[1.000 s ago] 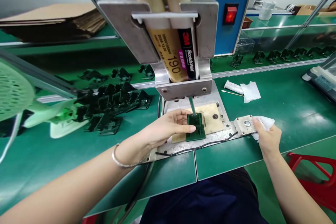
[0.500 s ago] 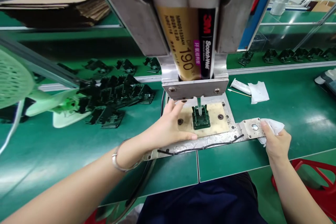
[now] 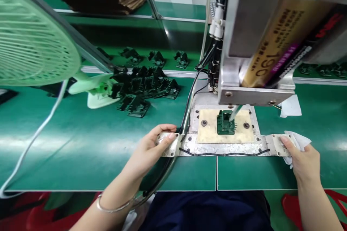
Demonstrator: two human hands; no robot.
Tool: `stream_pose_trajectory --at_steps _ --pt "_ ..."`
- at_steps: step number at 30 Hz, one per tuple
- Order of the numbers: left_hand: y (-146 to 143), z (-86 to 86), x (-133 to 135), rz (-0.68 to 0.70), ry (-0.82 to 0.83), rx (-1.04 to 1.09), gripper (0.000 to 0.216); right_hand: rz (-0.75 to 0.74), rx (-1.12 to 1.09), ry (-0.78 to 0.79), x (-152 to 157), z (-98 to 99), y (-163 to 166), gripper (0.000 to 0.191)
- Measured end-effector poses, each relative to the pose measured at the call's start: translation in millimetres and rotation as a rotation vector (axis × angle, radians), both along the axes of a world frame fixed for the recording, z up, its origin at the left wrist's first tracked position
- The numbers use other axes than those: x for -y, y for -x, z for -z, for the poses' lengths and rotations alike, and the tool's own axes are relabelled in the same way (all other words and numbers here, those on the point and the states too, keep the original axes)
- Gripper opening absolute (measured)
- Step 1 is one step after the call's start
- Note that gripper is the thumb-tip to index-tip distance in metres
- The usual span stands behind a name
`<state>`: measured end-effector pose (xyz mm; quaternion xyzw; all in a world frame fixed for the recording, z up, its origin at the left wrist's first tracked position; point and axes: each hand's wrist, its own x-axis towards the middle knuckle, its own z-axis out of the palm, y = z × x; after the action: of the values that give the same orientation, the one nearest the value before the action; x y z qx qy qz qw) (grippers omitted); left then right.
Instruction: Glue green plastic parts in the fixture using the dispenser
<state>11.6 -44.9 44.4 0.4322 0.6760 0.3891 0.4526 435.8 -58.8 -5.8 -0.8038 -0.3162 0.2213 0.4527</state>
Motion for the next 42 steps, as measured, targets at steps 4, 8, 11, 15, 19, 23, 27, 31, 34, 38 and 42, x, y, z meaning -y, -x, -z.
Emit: stream_pose_trajectory --at_steps 4,8,11,15,19,23,27,31,34,38,42 --pt "1.0 2.4 1.3 0.017 0.024 0.072 0.056 0.043 0.033 0.037 0.4 6.2 -2.5 0.062" --pt "2.9 12.2 5.8 -0.012 0.015 0.130 0.054 0.061 0.057 0.074 -0.2 9.1 -3.2 0.063" --pt "3.6 20.0 7.5 -0.056 -0.026 0.142 0.051 0.070 0.043 0.066 -0.4 9.5 -2.9 0.063" --pt "5.0 23.6 6.8 -0.080 -0.035 0.162 0.047 0.058 0.031 0.022 -1.9 9.3 -0.9 0.063" --pt "6.2 24.1 6.2 -0.098 -0.019 0.199 0.047 0.039 0.029 -0.048 -4.3 10.5 0.7 0.066" --pt "6.4 23.7 5.6 -0.110 0.007 0.236 0.048 0.007 0.044 -0.077 -5.2 10.7 1.1 0.064" --pt "5.8 21.4 4.5 -0.117 0.025 0.257 0.050 0.008 0.031 -0.080 -5.0 7.6 3.3 0.061" --pt "5.4 21.5 4.6 -0.123 0.028 0.262 0.050 0.007 0.032 -0.081 -4.8 8.1 3.3 0.060" --pt "5.3 22.8 5.8 -0.125 0.018 0.258 0.048 0.020 0.037 -0.076 -4.1 10.6 1.7 0.062" --pt "4.8 23.4 7.4 -0.125 0.001 0.238 0.044 0.059 0.049 -0.027 -2.8 10.7 -0.2 0.064" --pt "4.4 22.8 7.2 -0.129 -0.007 0.224 0.046 0.084 0.057 0.028 -2.1 8.3 -0.7 0.064"
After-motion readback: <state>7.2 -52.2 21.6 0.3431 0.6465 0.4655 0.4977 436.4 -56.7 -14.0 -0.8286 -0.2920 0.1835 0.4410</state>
